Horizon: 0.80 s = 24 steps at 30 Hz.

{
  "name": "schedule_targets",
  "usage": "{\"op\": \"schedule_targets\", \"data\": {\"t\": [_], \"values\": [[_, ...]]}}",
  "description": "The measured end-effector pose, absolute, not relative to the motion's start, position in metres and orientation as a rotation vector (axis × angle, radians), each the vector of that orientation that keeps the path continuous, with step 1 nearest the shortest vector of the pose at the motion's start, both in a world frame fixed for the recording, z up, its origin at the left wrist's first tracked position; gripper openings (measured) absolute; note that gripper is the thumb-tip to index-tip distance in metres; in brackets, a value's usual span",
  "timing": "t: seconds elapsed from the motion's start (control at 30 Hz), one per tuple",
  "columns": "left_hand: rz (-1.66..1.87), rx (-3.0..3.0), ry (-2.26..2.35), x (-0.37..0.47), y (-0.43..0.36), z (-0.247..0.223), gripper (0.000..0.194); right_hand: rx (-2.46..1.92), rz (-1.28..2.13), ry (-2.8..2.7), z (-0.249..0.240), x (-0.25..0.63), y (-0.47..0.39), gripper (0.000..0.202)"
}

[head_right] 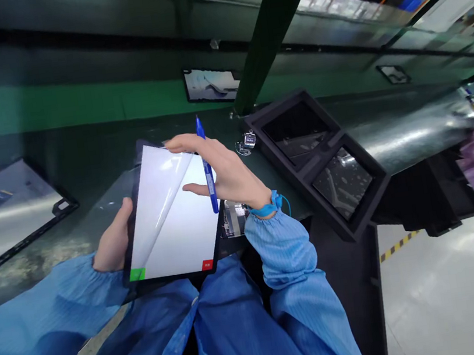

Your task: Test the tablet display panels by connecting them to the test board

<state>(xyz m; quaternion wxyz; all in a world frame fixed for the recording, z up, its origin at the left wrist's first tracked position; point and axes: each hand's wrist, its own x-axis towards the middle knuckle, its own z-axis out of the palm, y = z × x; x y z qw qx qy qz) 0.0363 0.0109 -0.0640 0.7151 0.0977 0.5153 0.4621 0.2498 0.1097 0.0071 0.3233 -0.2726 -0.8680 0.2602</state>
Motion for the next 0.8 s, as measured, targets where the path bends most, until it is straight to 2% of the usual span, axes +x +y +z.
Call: {"op": "schedule_targets", "data": {"t": [0.1,0.23,0.4,0.6,0.8], "values": [[0.991,0.112,1.26,0.037,0.014,-0.055,0.055,-0.802,0.633,-2.328,0.0,0.26,0.114,0.055],[1.045,0.067,1.206,0.036,0.019,-0.043,0.044,-0.713,0.769,-2.064,-0.014,0.258,0.127,0.068],[0.961,-0.038,1.141,0.028,0.026,-0.036,0.049,-0.703,0.958,-1.706,-0.04,0.245,0.144,0.054],[0.966,-0.075,0.988,0.024,0.026,-0.039,0.051,-0.976,1.049,-1.611,-0.062,0.234,0.146,0.062],[0.927,-0.098,1.076,0.025,0.025,-0.043,0.056,-0.969,1.138,-1.569,-0.071,0.236,0.146,0.065]]}}
